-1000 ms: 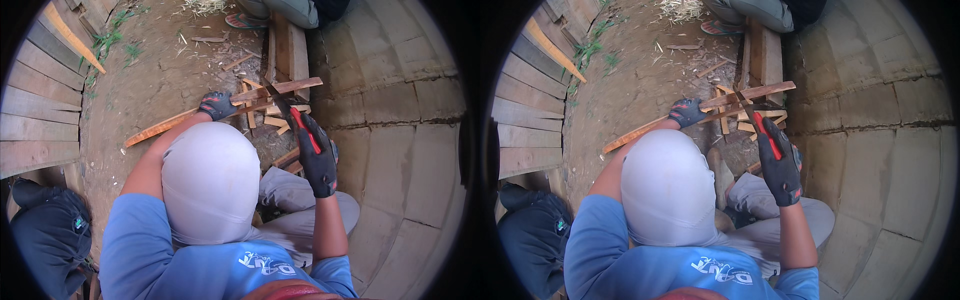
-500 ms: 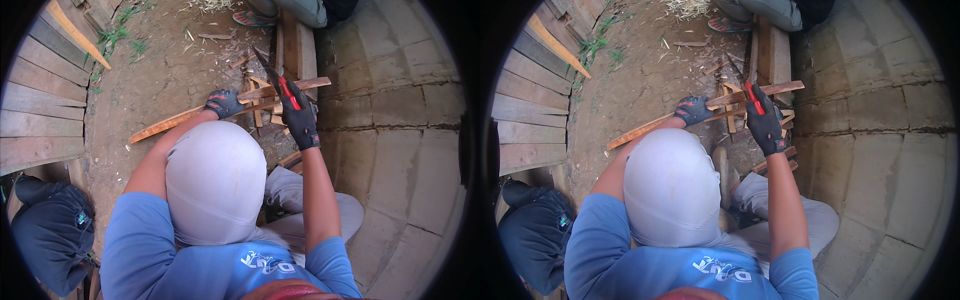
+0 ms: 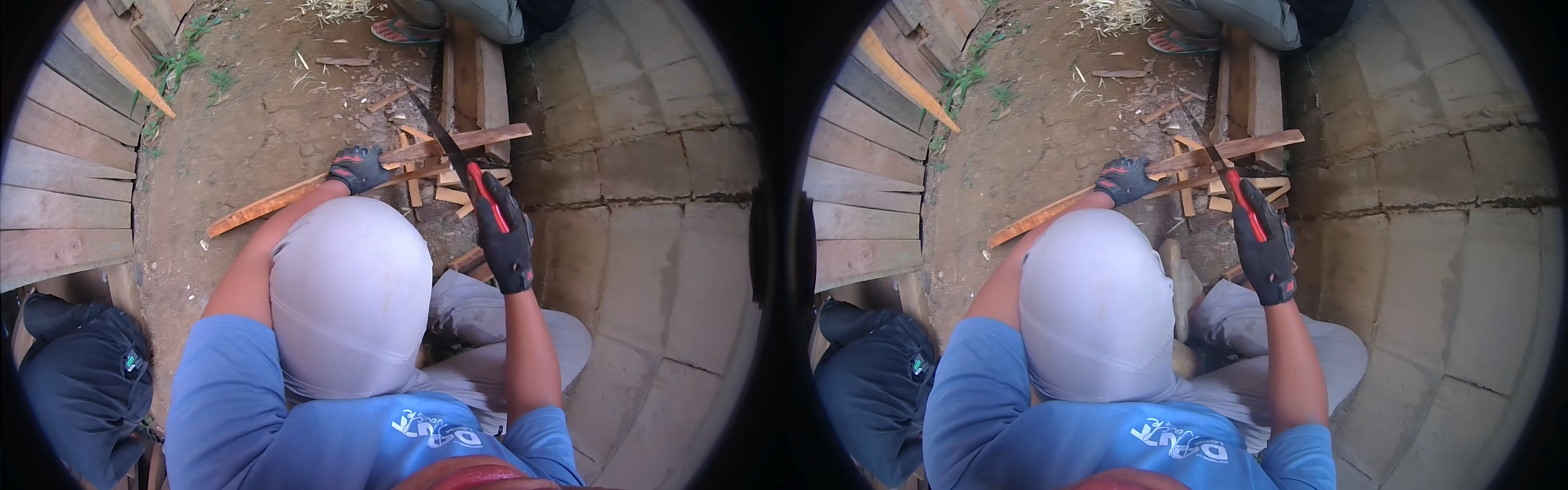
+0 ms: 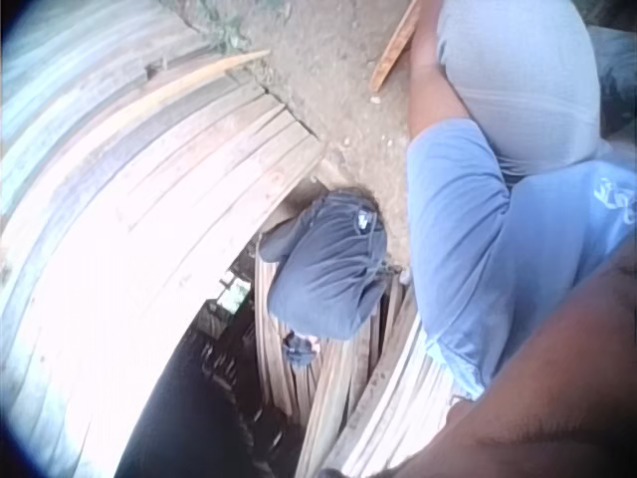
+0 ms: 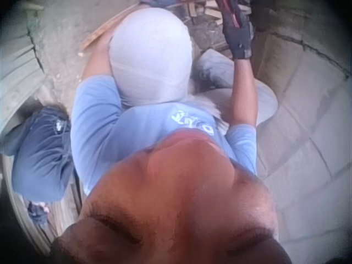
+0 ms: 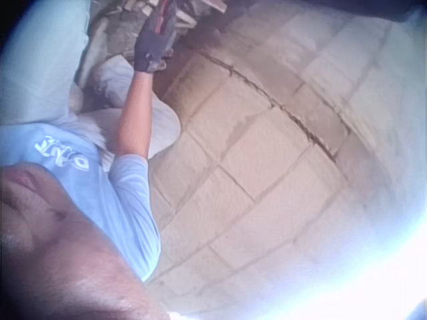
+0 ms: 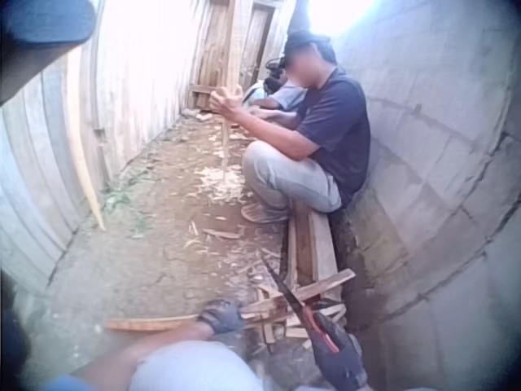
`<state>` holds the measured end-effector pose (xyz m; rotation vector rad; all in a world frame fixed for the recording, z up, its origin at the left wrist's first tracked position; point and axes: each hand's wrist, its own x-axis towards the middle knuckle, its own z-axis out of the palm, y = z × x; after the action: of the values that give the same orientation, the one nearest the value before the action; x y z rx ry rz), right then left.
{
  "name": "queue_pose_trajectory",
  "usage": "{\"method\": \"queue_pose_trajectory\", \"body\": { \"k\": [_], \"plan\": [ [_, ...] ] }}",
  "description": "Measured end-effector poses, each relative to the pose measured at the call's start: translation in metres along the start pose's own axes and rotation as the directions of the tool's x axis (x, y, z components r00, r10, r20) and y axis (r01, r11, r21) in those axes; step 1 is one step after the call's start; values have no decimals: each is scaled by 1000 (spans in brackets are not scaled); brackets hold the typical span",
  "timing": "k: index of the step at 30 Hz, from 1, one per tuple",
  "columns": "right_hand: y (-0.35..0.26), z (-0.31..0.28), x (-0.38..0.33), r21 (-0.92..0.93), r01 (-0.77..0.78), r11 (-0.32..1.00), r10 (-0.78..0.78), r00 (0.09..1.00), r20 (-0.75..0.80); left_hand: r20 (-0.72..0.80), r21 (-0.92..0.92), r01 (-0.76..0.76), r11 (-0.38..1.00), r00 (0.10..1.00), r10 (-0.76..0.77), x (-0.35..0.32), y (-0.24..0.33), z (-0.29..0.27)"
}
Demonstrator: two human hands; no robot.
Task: The person sits on the ground and uses a hand saw to cut thin wooden strips into smaller pieces. They hold the wood with one hand and saw with the other, occasionally adjusting the wood's position. A second person is visible in the background working with similar materials.
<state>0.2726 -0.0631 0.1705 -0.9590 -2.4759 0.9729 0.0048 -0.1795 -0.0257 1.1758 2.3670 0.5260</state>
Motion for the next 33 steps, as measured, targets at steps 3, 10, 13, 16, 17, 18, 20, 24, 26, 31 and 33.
{"method": "queue_pose_trajectory", "body": {
  "k": [3,10,13,16,17,18,20,24,26,31,33],
  "plan": [
    [-5,-20,-38,-113,45,993,-47,999,-15,1,6,-7,1000,1000,7,3,2,2],
    [-23,-69,-119,-84,-219,972,221,975,9,1,1,-21,1000,1000,21,4,-1,5],
    [-27,-85,-142,-78,-258,963,259,966,4,11,-6,-19,1000,1000,19,3,-3,3],
    [-33,-91,-147,-84,-250,965,251,968,-5,0,-8,-22,1000,1000,22,2,-3,3],
    [-32,-91,-148,-101,-224,969,224,975,-14,4,-7,-15,1000,1000,15,1,1,0],
    [-32,-92,-149,-119,-198,973,197,980,-22,9,-6,-7,1000,1000,7,0,5,-3],
    [-28,-91,-144,-180,-85,980,79,996,-39,14,-3,-9,1000,1000,9,2,1,-1],
    [-43,-80,-127,-38,-264,964,263,964,-40,3,10,-12,1000,1000,12,3,-4,1],
    [-42,-73,-117,-45,-222,974,220,974,-47,12,2,-5,1000,1000,5,1,-1,-2],
    [-10,-57,-95,-131,-38,991,31,998,-59,2,-13,-15,1000,1000,15,0,1,-2],
    [-5,-51,-82,-113,-20,993,16,999,-41,-13,2,-31,1000,999,31,2,-2,2]
  ]
}}
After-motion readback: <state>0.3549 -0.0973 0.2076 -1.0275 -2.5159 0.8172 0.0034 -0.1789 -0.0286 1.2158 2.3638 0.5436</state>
